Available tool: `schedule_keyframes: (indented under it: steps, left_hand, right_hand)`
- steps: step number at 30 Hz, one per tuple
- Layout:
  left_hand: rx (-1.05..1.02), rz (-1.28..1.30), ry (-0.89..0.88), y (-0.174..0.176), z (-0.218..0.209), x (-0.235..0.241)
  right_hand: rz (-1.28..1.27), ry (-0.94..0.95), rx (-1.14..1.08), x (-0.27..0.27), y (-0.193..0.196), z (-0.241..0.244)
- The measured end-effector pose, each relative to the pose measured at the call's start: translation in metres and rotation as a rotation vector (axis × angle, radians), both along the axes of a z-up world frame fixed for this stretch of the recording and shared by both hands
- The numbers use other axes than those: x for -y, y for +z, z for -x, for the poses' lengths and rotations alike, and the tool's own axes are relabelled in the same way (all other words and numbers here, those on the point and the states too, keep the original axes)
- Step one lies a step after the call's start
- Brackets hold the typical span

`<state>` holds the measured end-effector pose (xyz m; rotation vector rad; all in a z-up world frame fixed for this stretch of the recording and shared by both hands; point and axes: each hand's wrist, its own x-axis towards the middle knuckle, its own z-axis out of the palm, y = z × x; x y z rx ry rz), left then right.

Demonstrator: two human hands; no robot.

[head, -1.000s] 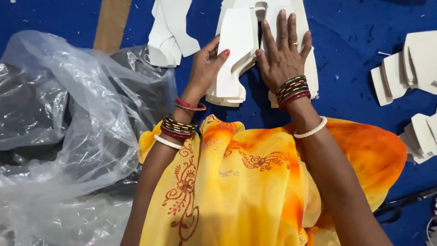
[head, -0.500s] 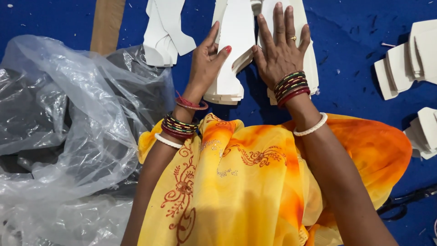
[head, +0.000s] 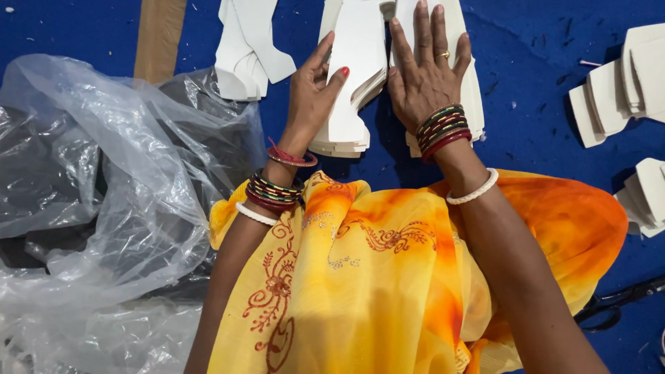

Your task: Organizing and stacking white shoe upper components on a blue floor surface.

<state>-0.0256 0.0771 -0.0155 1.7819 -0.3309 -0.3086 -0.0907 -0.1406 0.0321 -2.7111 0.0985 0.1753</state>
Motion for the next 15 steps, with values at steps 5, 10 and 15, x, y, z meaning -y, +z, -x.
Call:
schedule_keyframes:
  steps: [5, 10, 15]
  left_hand:
    - [0.004, -0.017, 0.006, 0.001, 0.001, 0.001]
    - [-0.002, -0.066, 0.045, 0.003, 0.005, 0.005]
    - [-0.005, 0.018, 0.071, 0.016, 0.014, 0.011]
  right_hand:
    - [0.007, 0.018, 0.026, 0.001, -0.004, 0.001]
    - [-0.001, 0.005, -0.001, 0.0, 0.0, 0.001]
    - [-0.004, 0.0, 0.011, 0.0, 0.0, 0.001]
